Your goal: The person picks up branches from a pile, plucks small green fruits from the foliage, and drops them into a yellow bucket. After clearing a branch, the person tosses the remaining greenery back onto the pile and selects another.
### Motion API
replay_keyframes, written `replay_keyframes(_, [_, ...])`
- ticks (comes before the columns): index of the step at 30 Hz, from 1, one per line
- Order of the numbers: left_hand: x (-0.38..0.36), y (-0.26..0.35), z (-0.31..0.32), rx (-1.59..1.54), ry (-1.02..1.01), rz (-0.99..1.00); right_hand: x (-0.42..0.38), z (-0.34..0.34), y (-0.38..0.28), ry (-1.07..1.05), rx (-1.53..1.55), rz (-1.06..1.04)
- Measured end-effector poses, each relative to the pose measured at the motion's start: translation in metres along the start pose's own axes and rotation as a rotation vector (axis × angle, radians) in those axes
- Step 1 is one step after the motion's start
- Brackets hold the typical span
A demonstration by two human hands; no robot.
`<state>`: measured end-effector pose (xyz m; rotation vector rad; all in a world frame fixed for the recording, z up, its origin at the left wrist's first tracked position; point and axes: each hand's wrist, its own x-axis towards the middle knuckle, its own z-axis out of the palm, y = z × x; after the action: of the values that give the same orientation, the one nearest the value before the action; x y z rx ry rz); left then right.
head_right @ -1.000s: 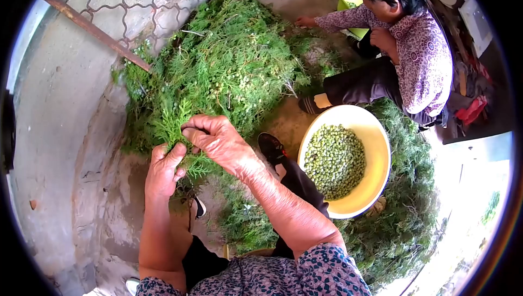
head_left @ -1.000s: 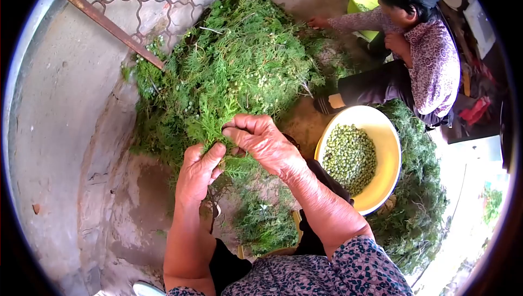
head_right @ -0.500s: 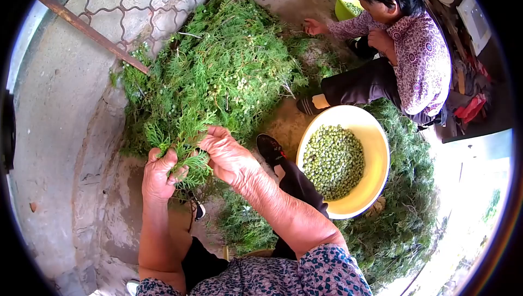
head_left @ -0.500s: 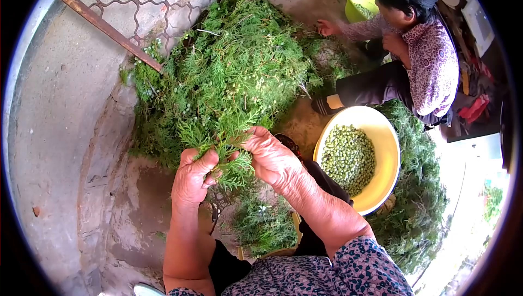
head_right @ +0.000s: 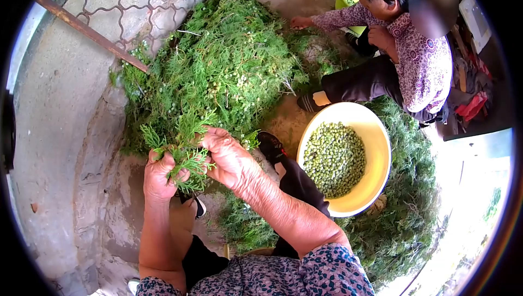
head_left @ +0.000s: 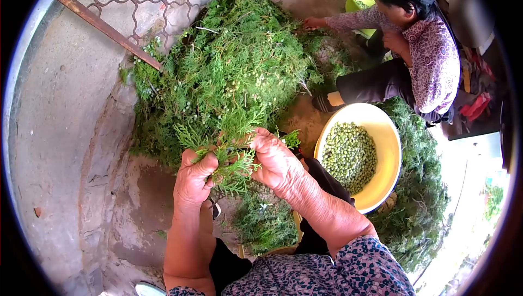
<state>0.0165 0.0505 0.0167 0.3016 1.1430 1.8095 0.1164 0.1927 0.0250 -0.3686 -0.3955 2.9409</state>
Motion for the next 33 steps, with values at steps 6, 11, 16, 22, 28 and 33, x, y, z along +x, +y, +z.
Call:
replay_keyframes(6, [0.003, 0.006, 0.005, 0.022, -0.039, -0.02, 0.002, -0.009, 0.005, 0.008, -0.003, -0.004])
replay_keyframes(11, [0.002, 0.004, 0.013, 0.075, 0.012, -0.025, -0.008, 0.021, 0.0, 0.388, -0.119, 0.028])
replay_keyframes(16, [0.004, 0.011, 0.025, 0.028, -0.027, -0.015, 0.004, 0.017, -0.003, 0.333, -0.085, -0.053])
replay_keyframes(22, [0.006, 0.009, 0.021, 0.086, -0.082, 0.015, 0.001, 0.016, -0.012, 0.134, -0.322, -0.079])
replay_keyframes(28, [0.007, 0.011, 0.015, 0.1, 0.062, -0.01, 0.004, 0.013, -0.01, -0.024, -0.784, -0.169])
replay_keyframes(33, [0.012, 0.013, 0.022, 0.119, 0.077, 0.015, 0.008, 0.01, -0.005, 0.013, -1.02, -0.339])
